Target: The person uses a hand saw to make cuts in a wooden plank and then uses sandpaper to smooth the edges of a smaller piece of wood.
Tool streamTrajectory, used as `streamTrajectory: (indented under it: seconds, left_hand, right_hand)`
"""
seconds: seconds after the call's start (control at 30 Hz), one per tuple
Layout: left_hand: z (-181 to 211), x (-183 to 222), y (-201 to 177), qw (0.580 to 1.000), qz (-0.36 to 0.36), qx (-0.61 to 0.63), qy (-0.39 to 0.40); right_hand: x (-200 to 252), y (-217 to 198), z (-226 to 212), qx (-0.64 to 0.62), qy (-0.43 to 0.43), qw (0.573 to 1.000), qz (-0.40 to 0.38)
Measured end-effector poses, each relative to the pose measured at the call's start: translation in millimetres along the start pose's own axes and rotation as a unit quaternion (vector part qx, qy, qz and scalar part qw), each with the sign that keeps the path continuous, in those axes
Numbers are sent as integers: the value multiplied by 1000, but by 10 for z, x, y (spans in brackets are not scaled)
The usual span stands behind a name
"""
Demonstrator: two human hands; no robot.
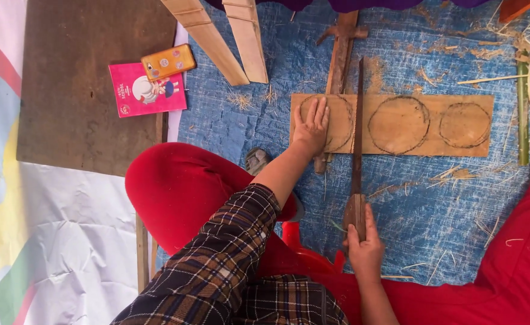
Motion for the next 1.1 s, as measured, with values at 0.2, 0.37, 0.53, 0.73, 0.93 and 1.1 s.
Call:
streamTrajectory:
  seconds: [0.2, 0.37, 0.53, 0.73, 0.93, 1.1]
  left_hand:
    - [66, -163, 212, 999, 21, -7, -43]
    - [76, -56, 116, 999, 25, 6, -43]
    - [75, 60, 18, 999, -26, 9, -44]
    - [84, 97, -23, 995, -80, 3, -58]
    - [79, 42, 93, 994, -82, 29, -59]
    - [68, -3, 42, 998, 5, 24, -55]
  right_hand:
    - [15, 0, -56, -6, -38, 999, 0]
    - [-9, 23, -71, 24, -23, 999, 0]
    - [-2, 79, -124, 100, -58, 993, -3]
    - [-484, 115, -550, 89, -109, 990, 15]
    - [-232, 265, -244, 128, -9, 991, -46]
    - [54, 281, 258, 211, 24, 973, -88]
Point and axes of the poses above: each hand's wrist, its own x-axis away from the middle knuckle, its own y-axis out of the palm, z = x × y, the point moved 9 cm from there along -x, towards the middle knuckle, and after that the axes turned 2 degrees about x, right-handed, at the moved point
